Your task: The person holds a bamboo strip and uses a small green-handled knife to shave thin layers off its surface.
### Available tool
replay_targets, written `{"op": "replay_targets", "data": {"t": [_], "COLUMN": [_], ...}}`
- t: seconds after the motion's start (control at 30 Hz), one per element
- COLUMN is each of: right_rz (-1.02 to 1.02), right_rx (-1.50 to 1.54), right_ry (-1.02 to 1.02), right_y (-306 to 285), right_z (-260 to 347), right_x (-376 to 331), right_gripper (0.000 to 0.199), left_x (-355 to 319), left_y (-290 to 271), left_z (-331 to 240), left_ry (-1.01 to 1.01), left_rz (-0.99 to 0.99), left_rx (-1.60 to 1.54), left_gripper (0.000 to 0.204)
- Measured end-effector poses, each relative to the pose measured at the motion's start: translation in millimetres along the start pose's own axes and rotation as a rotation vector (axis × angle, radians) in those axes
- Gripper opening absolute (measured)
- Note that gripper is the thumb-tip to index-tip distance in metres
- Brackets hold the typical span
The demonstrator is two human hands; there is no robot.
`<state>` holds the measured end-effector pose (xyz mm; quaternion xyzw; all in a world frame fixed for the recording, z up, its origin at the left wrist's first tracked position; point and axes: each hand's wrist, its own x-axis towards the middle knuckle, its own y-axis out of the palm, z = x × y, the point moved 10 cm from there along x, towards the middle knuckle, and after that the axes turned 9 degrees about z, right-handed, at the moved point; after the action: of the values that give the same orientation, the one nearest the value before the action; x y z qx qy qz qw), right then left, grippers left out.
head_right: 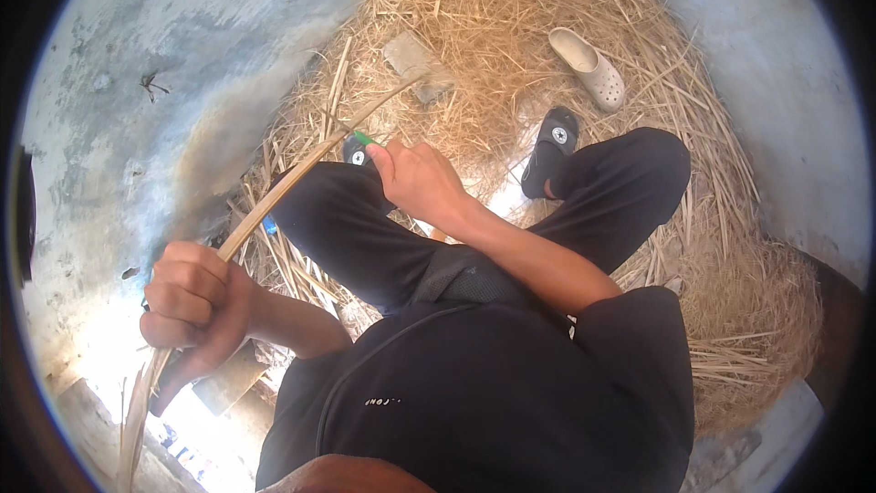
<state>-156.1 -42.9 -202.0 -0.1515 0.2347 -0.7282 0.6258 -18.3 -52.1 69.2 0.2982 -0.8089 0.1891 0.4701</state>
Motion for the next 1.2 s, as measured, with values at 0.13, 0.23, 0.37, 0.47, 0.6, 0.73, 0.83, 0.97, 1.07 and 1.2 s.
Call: {"op": "replay_targets", "data": {"t": [0.13, 0.23, 0.37, 0.47, 0.6, 0.73, 0.83, 0.97, 1.07, 1.2], "right_rz": [0.202, 0.049, 0.089, -0.005, 0.106, 0.193, 0.138, 0.049, 0.076, 0.051], "right_rx": [-0.022, -0.009, 0.111, 0.107, -0.001, 0.064, 0.123, 0.094, 0.032, -0.039], "right_ry": [0.325, 0.268, 0.093, 0.034, 0.303, 0.236, 0.127, 0.057, 0.065, 0.075], "right_y": [21, 3, 13, 25, 30, 24, 25, 26, 35, 34], "right_z": [-78, -81, -25, -35, -115, -76, -34, -37, -20, -24], "right_x": [20, 17, 5, 10, 38, 35, 18, 28, 40, 37], "right_gripper": [0.052, 0.051, 0.047, 0.045, 0.052, 0.054, 0.049, 0.047, 0.048, 0.041], "left_x": [-2, -5, -4, 0, -4, -8, -8, -14, -22, -31], "left_y": [6, 8, -2, 0, 13, 2, -10, -20, -49, -62], "left_z": [0, -1, -3, -1, 0, -4, -4, -5, -10, -9], "left_ry": [0.013, 0.016, -0.021, -0.025, -0.016, 0.004, -0.006, -0.022, -0.092, -0.095], "left_rz": [0.044, 0.033, 0.030, 0.052, 0.048, -0.009, -0.059, -0.119, -0.259, -0.335], "left_rx": [-0.057, -0.055, -0.002, -0.025, -0.063, -0.021, 0.006, 0.028, 0.035, 0.009], "left_gripper": [0.064, 0.063, 0.065, 0.066, 0.066, 0.066, 0.067, 0.067, 0.066, 0.066]}}
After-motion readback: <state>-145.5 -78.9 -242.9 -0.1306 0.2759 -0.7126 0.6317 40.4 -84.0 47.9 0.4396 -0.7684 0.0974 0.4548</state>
